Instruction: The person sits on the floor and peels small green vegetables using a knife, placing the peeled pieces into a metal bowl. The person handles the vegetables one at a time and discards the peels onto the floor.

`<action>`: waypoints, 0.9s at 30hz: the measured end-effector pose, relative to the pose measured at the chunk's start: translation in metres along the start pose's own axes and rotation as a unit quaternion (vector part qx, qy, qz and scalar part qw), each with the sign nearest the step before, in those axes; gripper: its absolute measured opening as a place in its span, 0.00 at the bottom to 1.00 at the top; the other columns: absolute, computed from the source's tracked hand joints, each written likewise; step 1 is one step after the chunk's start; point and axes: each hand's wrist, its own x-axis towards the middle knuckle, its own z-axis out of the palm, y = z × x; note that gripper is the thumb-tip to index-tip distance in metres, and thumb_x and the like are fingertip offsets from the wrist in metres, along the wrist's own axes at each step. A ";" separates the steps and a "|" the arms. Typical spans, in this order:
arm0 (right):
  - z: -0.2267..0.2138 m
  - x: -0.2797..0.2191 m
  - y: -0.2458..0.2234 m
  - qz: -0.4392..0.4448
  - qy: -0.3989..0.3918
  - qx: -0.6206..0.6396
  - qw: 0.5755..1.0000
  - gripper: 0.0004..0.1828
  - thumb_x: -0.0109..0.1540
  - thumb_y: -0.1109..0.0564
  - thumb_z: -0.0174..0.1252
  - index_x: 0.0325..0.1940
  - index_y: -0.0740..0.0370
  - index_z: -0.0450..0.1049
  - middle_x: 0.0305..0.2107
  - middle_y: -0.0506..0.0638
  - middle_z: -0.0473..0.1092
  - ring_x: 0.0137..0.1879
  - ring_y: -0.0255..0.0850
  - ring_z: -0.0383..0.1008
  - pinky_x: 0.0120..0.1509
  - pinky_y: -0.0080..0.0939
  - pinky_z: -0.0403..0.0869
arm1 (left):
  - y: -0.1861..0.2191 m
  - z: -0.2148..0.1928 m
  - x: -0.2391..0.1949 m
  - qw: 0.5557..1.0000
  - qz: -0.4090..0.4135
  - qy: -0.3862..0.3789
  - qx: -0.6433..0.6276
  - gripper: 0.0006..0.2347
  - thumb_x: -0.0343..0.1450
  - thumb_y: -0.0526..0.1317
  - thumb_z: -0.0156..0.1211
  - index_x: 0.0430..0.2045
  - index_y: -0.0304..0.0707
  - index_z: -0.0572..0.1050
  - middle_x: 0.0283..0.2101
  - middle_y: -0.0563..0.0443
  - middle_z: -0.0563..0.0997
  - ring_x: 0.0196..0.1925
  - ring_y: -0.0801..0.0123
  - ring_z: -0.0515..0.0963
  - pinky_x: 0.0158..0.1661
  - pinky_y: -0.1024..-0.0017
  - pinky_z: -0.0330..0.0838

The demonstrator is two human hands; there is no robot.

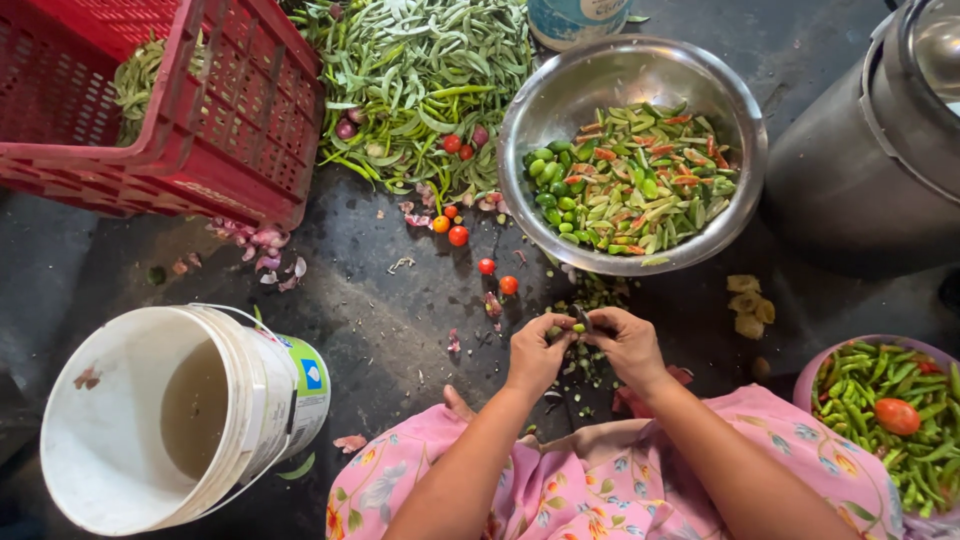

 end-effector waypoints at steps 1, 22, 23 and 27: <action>0.001 0.000 0.001 -0.009 0.003 -0.014 1.000 0.11 0.57 0.68 0.64 0.44 0.67 0.79 0.33 0.47 0.80 0.40 0.30 0.78 0.47 0.31 0.77 | 0.000 0.000 0.000 1.000 0.013 0.005 0.009 0.08 0.67 0.30 0.67 0.38 0.37 0.81 0.36 0.48 0.85 0.36 0.70 0.84 0.39 0.73 0.77; 0.009 0.013 0.013 0.088 -0.012 -0.127 0.988 0.08 0.59 0.63 0.68 0.41 0.65 0.80 0.28 0.52 0.79 0.32 0.33 0.74 0.39 0.36 0.74 | -0.071 0.019 0.017 0.985 -0.158 0.013 -0.065 0.04 0.70 0.32 0.66 0.36 0.36 0.81 0.26 0.55 0.79 0.25 0.76 0.72 0.27 0.75 0.66; 0.009 0.012 0.010 0.089 -0.014 -0.085 0.992 0.09 0.58 0.64 0.66 0.42 0.65 0.79 0.29 0.50 0.79 0.33 0.32 0.76 0.40 0.35 0.75 | -0.068 0.018 0.015 0.976 -0.178 -0.005 -0.128 0.04 0.70 0.32 0.65 0.36 0.36 0.81 0.25 0.56 0.78 0.23 0.77 0.70 0.24 0.75 0.63; 0.007 0.003 0.004 0.062 -0.017 0.016 0.998 0.12 0.57 0.67 0.65 0.45 0.66 0.79 0.33 0.47 0.80 0.37 0.31 0.77 0.43 0.33 0.76 | -0.049 0.021 0.002 0.983 -0.125 0.042 -0.127 0.04 0.69 0.32 0.67 0.35 0.37 0.83 0.26 0.60 0.80 0.23 0.83 0.70 0.24 0.80 0.64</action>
